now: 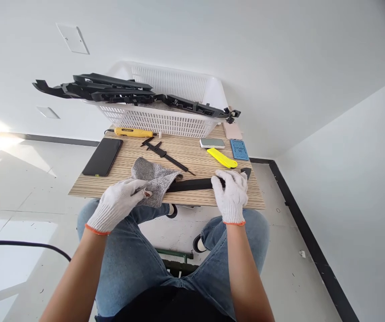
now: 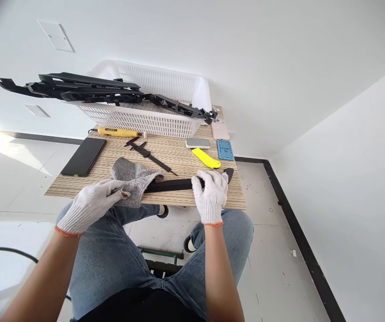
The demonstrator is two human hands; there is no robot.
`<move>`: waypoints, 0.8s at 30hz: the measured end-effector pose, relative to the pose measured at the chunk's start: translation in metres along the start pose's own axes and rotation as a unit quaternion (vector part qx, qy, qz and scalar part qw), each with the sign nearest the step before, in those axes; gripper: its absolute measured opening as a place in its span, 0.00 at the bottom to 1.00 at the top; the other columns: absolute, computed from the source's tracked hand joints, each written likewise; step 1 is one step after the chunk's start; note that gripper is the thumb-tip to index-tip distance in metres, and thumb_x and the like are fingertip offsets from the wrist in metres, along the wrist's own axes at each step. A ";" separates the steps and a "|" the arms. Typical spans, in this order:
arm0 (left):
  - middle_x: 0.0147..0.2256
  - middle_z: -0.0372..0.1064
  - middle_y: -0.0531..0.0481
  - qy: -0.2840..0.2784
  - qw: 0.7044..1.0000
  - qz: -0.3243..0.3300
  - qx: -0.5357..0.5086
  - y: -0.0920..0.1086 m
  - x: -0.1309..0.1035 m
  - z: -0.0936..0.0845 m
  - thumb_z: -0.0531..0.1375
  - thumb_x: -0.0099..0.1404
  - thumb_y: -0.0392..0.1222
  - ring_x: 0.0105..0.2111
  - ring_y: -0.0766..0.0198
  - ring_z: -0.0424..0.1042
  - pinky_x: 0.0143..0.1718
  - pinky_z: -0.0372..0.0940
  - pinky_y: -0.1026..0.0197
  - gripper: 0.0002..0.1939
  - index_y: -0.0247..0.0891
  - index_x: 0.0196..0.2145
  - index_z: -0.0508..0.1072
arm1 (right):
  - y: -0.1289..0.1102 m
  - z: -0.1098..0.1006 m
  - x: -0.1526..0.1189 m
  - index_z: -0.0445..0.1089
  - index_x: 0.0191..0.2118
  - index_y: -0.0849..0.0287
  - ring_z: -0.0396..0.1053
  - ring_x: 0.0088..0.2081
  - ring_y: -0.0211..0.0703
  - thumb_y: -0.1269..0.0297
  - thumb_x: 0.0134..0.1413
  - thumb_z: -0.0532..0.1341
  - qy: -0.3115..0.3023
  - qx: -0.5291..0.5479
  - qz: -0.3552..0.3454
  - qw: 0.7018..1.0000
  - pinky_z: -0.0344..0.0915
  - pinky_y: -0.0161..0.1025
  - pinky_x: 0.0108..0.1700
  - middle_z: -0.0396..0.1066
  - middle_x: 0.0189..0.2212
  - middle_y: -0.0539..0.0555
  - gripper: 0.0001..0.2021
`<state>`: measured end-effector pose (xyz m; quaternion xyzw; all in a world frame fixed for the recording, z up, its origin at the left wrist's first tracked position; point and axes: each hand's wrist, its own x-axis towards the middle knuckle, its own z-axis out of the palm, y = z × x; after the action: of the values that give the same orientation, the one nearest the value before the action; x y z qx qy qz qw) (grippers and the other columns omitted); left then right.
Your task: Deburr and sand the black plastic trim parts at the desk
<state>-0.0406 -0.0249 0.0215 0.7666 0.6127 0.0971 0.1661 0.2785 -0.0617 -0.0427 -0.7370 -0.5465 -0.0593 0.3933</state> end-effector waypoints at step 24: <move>0.70 0.65 0.41 0.098 0.971 0.209 0.063 0.064 0.015 0.053 0.58 0.74 0.55 0.73 0.42 0.58 0.70 0.52 0.39 0.29 0.45 0.69 0.70 | 0.004 -0.041 0.027 0.62 0.17 0.52 0.69 0.27 0.49 0.35 0.59 0.54 -0.185 0.121 0.168 0.961 0.59 0.43 0.34 0.73 0.19 0.57 0.29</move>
<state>0.0392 -0.0301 -0.0048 0.8730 0.4575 0.1656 0.0327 0.3066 -0.0680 -0.0023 -0.7633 -0.4812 0.2114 0.3756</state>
